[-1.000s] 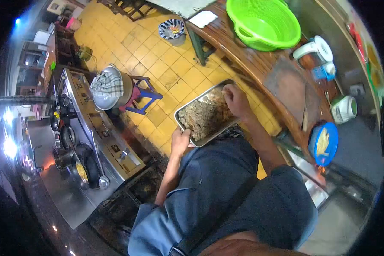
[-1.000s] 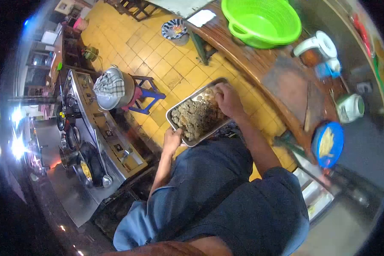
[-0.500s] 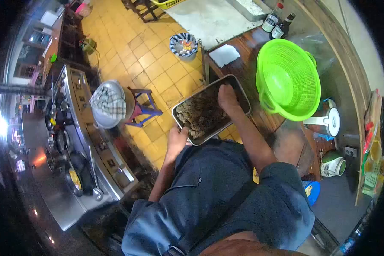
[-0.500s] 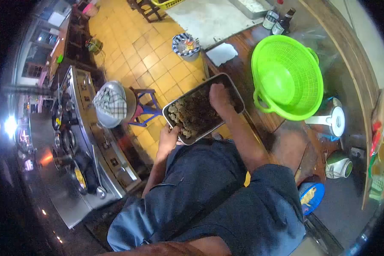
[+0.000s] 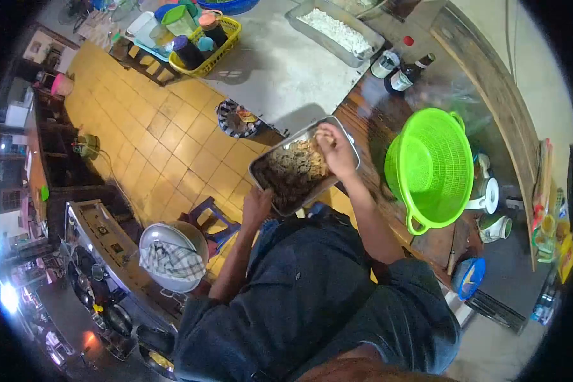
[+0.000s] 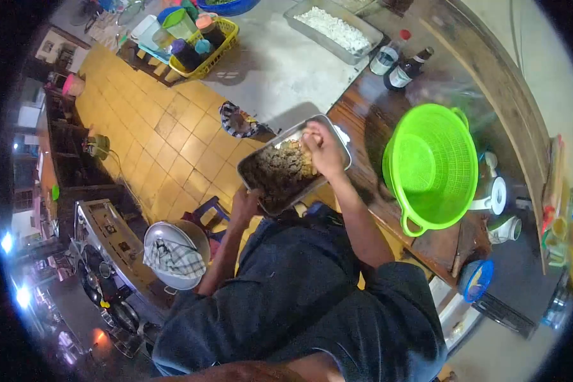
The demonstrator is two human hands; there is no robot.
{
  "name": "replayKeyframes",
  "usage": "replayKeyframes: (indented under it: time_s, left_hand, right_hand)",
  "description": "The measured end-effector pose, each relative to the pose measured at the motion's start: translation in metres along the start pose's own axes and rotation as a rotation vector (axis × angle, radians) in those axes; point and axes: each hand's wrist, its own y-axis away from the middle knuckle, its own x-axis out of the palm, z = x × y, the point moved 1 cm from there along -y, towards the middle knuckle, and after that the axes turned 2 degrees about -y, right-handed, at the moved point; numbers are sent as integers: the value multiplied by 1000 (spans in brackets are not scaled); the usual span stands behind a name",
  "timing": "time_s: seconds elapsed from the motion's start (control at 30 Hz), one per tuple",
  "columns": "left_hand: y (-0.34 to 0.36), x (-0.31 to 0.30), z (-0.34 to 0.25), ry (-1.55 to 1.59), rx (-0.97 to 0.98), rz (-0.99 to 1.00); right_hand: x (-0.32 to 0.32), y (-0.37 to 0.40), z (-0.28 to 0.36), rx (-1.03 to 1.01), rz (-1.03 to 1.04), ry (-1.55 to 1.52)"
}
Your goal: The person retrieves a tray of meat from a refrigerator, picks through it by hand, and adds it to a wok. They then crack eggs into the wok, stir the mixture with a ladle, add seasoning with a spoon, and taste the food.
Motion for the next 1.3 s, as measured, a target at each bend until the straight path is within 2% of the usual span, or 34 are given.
replayKeyframes:
  time_s: [0.07,0.1,0.2,0.23,0.27,0.3,0.33,0.4,0.47,0.53,0.57,0.67,0.7,0.73,0.8,0.83,0.87,0.93,1.0,1.03,1.07,1.1,1.13,1.17,1.2,1.23,1.27,1.3]
  left_hand:
    - [-41,-9,8,-40,-45,91]
    - [-51,-10,3,-15,-53,99]
    - [-77,-9,-19,137,-119,130]
    - [-101,-4,6,-19,78,54]
    - [-103,-4,-10,-17,78,60]
    - [-97,-3,-37,174,-67,116]
    - [-95,-1,-53,369,-215,165]
    - [-121,8,-25,269,-219,176]
    - [-131,5,-32,154,-203,184]
    - [-115,4,-72,196,-223,232]
    - [-127,10,-48,510,-318,283]
    - [-131,21,-39,505,-269,217]
    - [-135,15,-41,328,-304,348]
    - [-136,14,-42,325,-316,339]
    - [-134,18,-60,313,-261,349]
    - [-135,20,-65,313,-267,342]
    - [-137,22,-68,399,-263,318]
    - [-143,21,-76,482,-259,290]
    - [-149,20,-84,456,-466,342]
    - [-148,18,-87,457,-471,340]
    - [-146,15,-90,382,-422,215]
    - [-144,12,-93,309,-373,90]
    - [-140,9,-94,310,-383,88]
    - [-137,4,-98,189,-164,-64]
    - [-132,-1,-108,65,53,-211]
    - [-127,-7,-117,31,135,-207]
    - [-127,-9,-114,31,125,-196]
    - [-129,-8,-111,309,-46,-56]
  right_hand:
    - [-4,-16,10,492,-135,-808]
    - [-10,-23,28,585,-169,-1007]
    - [-16,-39,20,773,-249,-1248]
    - [-17,-46,15,768,-258,-1246]
    - [-18,-52,12,778,-280,-1081]
    - [-19,-57,8,789,-291,-913]
    - [-17,-64,0,796,-280,-905]
    - [-5,-85,-24,652,-50,-407]
    - [8,-108,-61,571,24,-318]
    - [17,-133,-79,152,119,511]
    - [19,-147,-69,197,261,709]
    - [51,-163,-127,147,182,777]
    - [51,-169,-96,-24,286,882]
    - [53,-172,-85,-20,297,872]
    - [59,-185,-80,7,439,1089]
    - [87,-184,-176,26,168,1066]
    - [86,-187,-161,25,174,1060]
    - [69,-198,-98,4,315,1107]
    - [59,-206,-84,82,346,1020]
    - [54,-208,-79,162,372,935]
    - [49,-208,-73,163,378,934]
    - [42,-204,-66,139,282,813]
    - [37,-197,-58,121,188,690]
    - [34,-189,-47,128,193,690]
    - [32,-177,-33,131,181,440]
    - [33,-164,-19,136,165,192]
    - [38,-150,-5,103,200,153]
    - [46,-137,11,70,230,117]
